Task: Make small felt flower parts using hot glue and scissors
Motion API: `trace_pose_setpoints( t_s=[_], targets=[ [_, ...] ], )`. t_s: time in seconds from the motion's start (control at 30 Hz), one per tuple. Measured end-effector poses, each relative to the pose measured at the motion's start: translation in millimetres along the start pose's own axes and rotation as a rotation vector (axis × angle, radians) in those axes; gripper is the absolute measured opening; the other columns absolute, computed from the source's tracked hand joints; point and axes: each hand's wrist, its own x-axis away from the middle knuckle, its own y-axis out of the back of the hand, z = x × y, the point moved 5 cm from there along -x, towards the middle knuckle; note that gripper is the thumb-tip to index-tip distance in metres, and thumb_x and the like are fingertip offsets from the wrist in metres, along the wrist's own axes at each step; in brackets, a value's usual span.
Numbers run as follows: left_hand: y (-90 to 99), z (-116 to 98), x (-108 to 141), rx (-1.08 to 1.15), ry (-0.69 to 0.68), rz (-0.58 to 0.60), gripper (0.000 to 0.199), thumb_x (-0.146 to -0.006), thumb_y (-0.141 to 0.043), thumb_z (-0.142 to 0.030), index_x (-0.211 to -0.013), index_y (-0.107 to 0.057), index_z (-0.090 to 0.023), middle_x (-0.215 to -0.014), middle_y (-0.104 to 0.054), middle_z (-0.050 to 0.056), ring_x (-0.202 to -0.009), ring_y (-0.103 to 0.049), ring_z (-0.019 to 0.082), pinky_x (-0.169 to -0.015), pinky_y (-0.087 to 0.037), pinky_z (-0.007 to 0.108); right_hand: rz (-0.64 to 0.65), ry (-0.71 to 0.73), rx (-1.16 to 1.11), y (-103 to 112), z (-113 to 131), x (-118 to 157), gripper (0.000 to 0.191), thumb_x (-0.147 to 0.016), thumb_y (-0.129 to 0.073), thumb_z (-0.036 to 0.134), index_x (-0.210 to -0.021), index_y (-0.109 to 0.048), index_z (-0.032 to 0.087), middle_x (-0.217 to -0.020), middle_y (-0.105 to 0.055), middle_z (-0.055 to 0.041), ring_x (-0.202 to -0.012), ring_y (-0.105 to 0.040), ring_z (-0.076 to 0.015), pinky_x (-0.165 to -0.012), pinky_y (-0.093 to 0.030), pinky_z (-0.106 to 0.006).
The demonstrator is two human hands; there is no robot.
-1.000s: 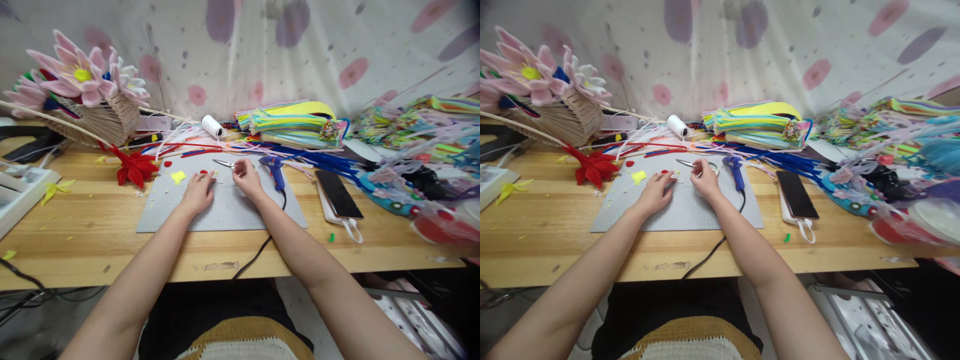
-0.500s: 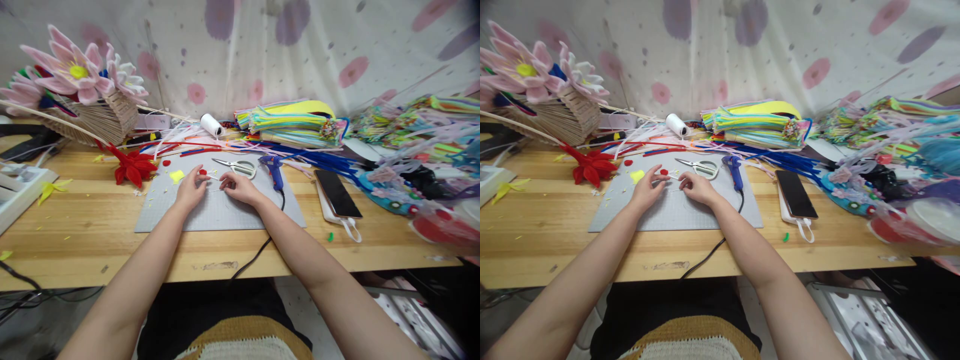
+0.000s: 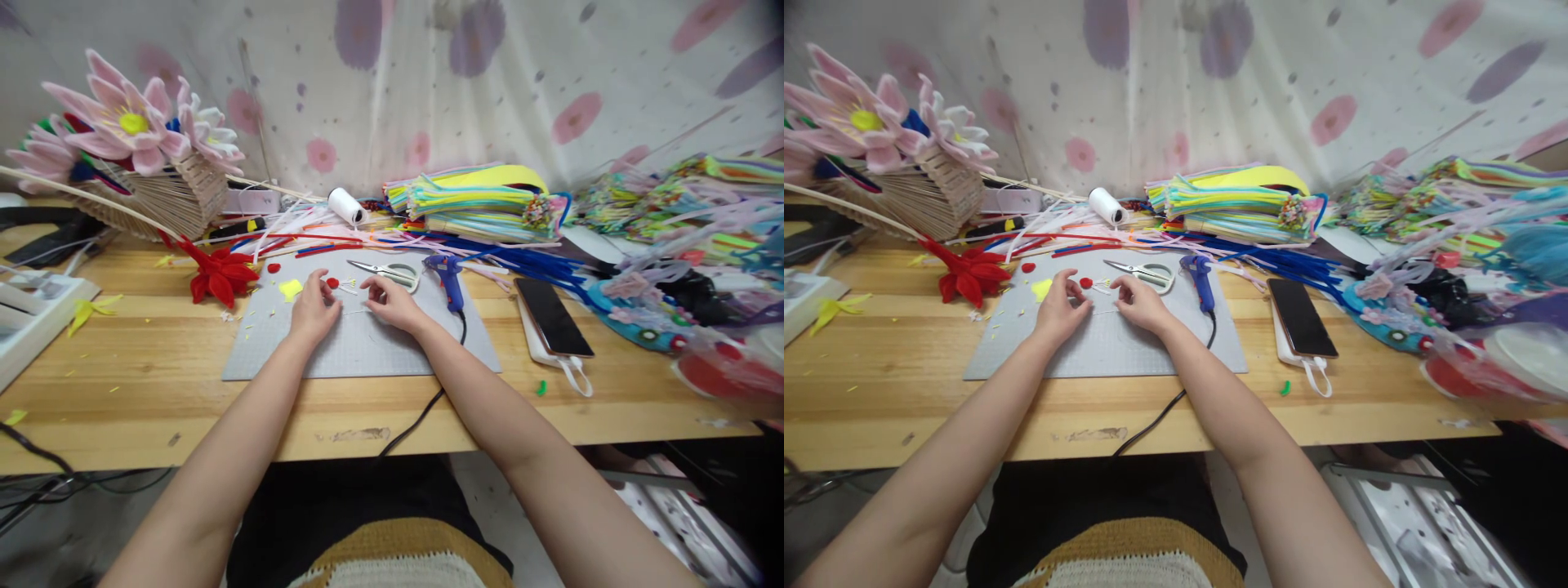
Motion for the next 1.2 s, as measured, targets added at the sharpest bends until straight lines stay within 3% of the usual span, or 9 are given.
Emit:
trace_pose_setpoints(
  t_s=[0.13,0.23,0.47,0.57,0.73,0.83,0.97,1.03,1.2],
  targets=[
    [6.0,4,-1,0.143,0.059,-0.065,0.051,-0.064,-0.045,-0.002,-0.11,-0.037,-0.024,-0.087,-0.052,-0.001,-0.074,-0.061,0.011,-0.069,-0.047,0.027,-0.081,-0.056,0.0,5,2,-8,0.025,-0.071,-0.05,0.013,-0.095,-0.056,0.019,-0.076,-0.059,0.0012,-0.068,-0.053,-0.0105,-0.065,-0.04,-0.024],
    [10.4,11,-2,0.238,0.116,-0.117,0.051,-0.06,-0.042,0.001,-0.104,-0.037,-0.024,-0.084,-0.05,-0.003,-0.068,-0.062,0.01,-0.066,-0.048,0.026,-0.029,-0.082,0.036,2,12,-15,0.023,-0.072,-0.051,0.015,-0.094,-0.056,0.02,-0.078,-0.062,0.0013,-0.069,-0.055,-0.0111,-0.065,-0.04,-0.024],
    [15.7,18,-5,0.406,0.144,-0.208,0.045,-0.058,-0.042,0.0,-0.096,-0.036,-0.024,-0.077,-0.049,-0.005,-0.062,-0.061,0.009,-0.059,-0.047,0.023,0.125,-0.053,0.136,-34,40,-33,0.037,-0.07,-0.059,0.019,-0.105,-0.048,0.023,-0.095,-0.067,0.0019,-0.075,-0.058,-0.0118,-0.07,-0.041,-0.026],
    [14.6,22,-5,0.461,0.157,-0.226,0.044,-0.057,-0.043,0.0,-0.094,-0.036,-0.023,-0.077,-0.048,-0.005,-0.06,-0.059,0.008,-0.06,-0.047,0.022,0.131,-0.066,0.195,-49,44,-39,0.045,-0.069,-0.061,0.021,-0.111,-0.044,0.025,-0.097,-0.067,0.0011,-0.082,-0.058,-0.0149,-0.071,-0.041,-0.027],
    [14.7,22,-6,0.488,0.14,-0.229,0.043,-0.059,-0.044,-0.001,-0.095,-0.036,-0.022,-0.079,-0.047,-0.004,-0.06,-0.059,0.008,-0.061,-0.047,0.023,0.065,-0.077,0.225,-57,45,-43,0.034,-0.074,-0.054,0.018,-0.106,-0.048,0.024,-0.085,-0.067,0.0006,-0.086,-0.059,-0.0184,-0.071,-0.041,-0.029],
    [25.3,20,-5,0.406,0.13,-0.354,0.044,-0.06,-0.046,-0.001,-0.097,-0.036,-0.023,-0.09,-0.049,0.0,-0.075,-0.06,0.01,-0.073,-0.049,0.026,0.016,-0.148,0.077,-53,42,-43,0.033,-0.07,-0.056,0.014,-0.1,-0.049,0.023,-0.078,-0.065,0.0028,-0.079,-0.059,-0.0152,-0.072,-0.042,-0.028],
    [39.0,19,-1,0.297,0.14,-0.577,0.043,-0.062,-0.055,-0.006,-0.098,-0.039,-0.022,-0.113,-0.046,0.007,-0.099,-0.054,0.014,-0.087,-0.046,0.029,0.008,-0.384,-0.455,-47,30,-43,0.033,-0.064,-0.065,0.016,-0.092,-0.049,0.02,-0.073,-0.062,0.0034,-0.067,-0.056,-0.0093,-0.063,-0.041,-0.022],
    [32.1,19,-4,0.395,0.176,-0.498,0.04,-0.065,-0.059,-0.012,-0.098,-0.039,-0.022,-0.108,-0.051,0.006,-0.094,-0.056,0.013,-0.081,-0.048,0.029,0.0,-0.472,-0.684,-44,26,-42,0.033,-0.062,-0.067,0.019,-0.09,-0.05,0.019,-0.075,-0.062,0.0029,-0.059,-0.052,-0.0071,-0.054,-0.037,-0.019],
    [-7.5,11,-6,0.864,0.395,0.001,0.034,-0.071,-0.062,-0.032,-0.096,-0.043,-0.02,-0.079,-0.06,0.001,-0.068,-0.061,0.012,-0.06,-0.048,0.025,-0.085,-0.494,-0.918,-35,17,-38,0.035,-0.056,-0.068,0.018,-0.088,-0.055,0.019,-0.07,-0.059,0.0041,-0.047,-0.041,-0.0039,-0.043,-0.024,-0.018]
  ],
)
